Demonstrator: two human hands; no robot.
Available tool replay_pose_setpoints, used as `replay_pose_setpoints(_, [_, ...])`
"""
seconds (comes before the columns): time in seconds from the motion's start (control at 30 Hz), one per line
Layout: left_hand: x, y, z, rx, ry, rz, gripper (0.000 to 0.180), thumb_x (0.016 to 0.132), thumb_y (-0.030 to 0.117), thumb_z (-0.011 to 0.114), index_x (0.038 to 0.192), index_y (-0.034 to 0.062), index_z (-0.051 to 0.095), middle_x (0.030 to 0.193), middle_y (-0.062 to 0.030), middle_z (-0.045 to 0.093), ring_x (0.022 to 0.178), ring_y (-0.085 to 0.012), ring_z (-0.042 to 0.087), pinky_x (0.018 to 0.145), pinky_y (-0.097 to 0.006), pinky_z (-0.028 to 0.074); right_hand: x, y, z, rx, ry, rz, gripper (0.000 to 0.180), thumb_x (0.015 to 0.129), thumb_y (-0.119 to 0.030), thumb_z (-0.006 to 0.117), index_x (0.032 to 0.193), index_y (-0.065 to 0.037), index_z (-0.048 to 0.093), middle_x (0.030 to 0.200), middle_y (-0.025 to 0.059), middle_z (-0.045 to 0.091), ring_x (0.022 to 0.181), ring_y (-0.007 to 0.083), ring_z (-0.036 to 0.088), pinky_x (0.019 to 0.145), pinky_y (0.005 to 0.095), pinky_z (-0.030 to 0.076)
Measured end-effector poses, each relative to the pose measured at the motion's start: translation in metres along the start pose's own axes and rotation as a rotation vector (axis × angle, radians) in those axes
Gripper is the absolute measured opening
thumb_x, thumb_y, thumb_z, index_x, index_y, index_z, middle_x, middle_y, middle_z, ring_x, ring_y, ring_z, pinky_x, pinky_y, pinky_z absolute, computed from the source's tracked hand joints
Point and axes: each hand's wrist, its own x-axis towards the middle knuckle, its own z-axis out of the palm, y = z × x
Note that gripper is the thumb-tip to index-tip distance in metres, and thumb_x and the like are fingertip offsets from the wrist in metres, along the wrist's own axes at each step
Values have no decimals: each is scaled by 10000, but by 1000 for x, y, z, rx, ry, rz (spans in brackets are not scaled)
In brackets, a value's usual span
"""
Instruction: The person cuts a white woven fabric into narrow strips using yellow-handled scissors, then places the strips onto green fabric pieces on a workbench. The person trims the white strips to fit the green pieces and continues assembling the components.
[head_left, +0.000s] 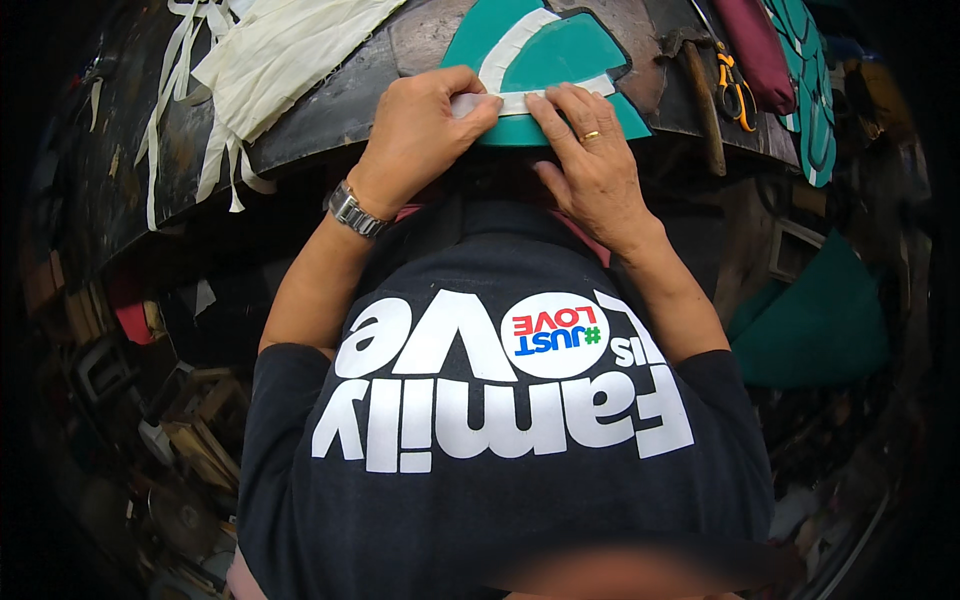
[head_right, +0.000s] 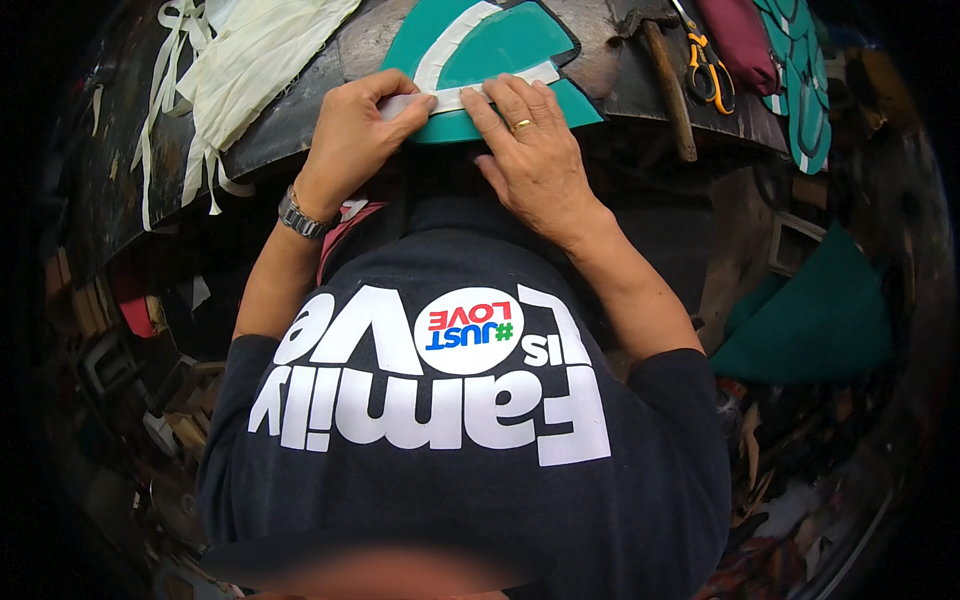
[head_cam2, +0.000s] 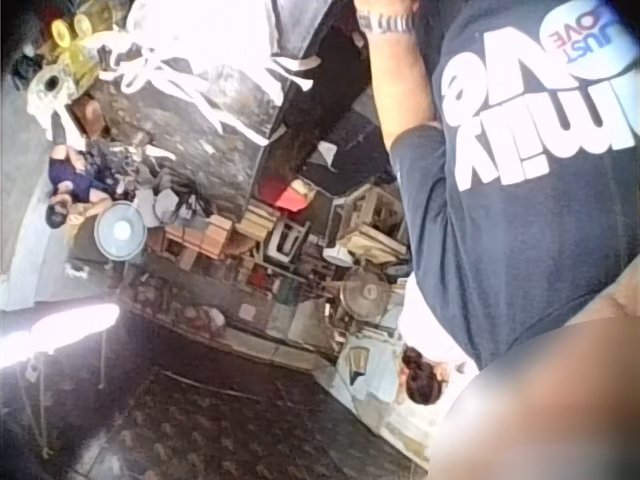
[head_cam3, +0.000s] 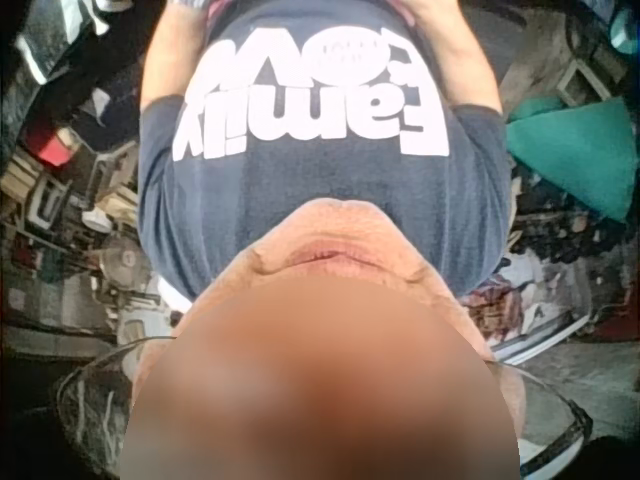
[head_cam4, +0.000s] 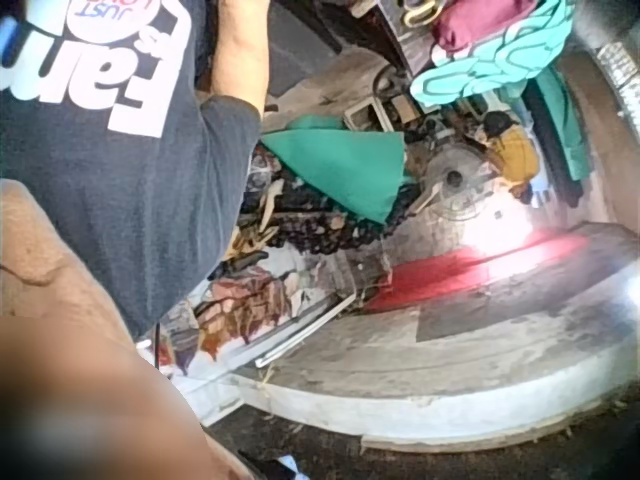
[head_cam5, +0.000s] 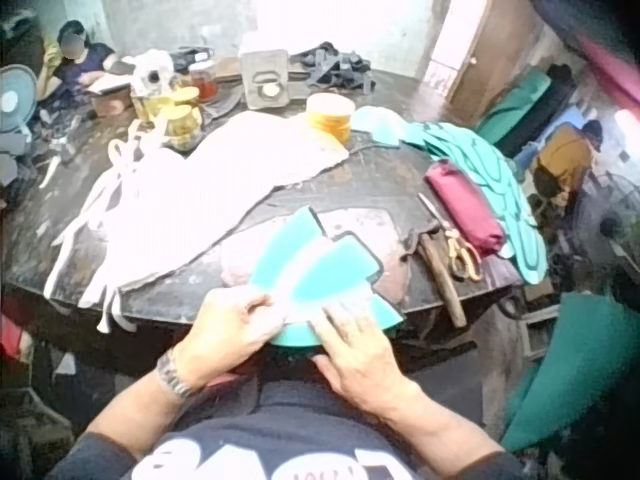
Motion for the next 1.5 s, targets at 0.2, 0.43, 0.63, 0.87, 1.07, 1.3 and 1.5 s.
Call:
replay_pose_setpoints(0.2, [1,2,0,-52,-12,-60,270,875,275,705,914,8,697,713,-137,657,636,-202,639,615,-313,509,-5,-4,2,-37,10,8,852,654,-91,821,1439,-194,507,1391,115,487,1329,315,449,1136,470,339])
replay_pose_setpoints(0.43, [2,1,1,-1,-3,-50,268,869,274,703,915,11,697,732,-151,671,636,-221,659,616,-320,518,-3,-6,4,-44,17,17,824,670,-110,825,1428,-201,516,1394,113,474,1330,310,439,1133,464,336])
replay_pose_setpoints(0.63, [2,0,4,71,25,-11,268,879,271,705,932,9,692,752,-157,677,644,-217,671,624,-308,520,1,-12,7,-65,51,-13,769,686,-130,818,1397,-130,527,1352,116,487,1286,309,458,1091,451,356])
replay_pose_setpoints(0.87, [4,1,3,56,33,4,276,855,295,673,891,22,685,749,-217,670,719,-400,673,661,-451,537,5,-15,7,-108,38,-33,792,661,-152,830,1388,-95,523,1281,114,510,1193,302,489,1026,437,386])
replay_pose_setpoints(1.07, [14,3,-1,144,-43,-9,296,852,304,641,850,11,686,750,-233,666,718,-421,663,667,-478,528,19,-23,4,-168,1,-32,715,691,-171,825,1347,-100,551,1233,128,536,1133,319,524,999,431,407])
replay_pose_setpoints(1.3, [14,5,-5,101,-90,-104,313,836,313,633,871,10,704,742,-238,661,722,-417,661,684,-460,530,30,-23,-74,1688,-20,96,243,950,-251,605,916,-18,665,972,94,606,846,205,591,952,408,465])
replay_pose_setpoints(1.5, [10,0,0,68,-32,-53,316,902,317,668,877,2,666,596,-117,610,444,-172,591,473,-313,468,-4,-51,-133,2122,14,-235,224,949,-230,617,930,-13,670,946,80,615,824,176,586,902,373,463])
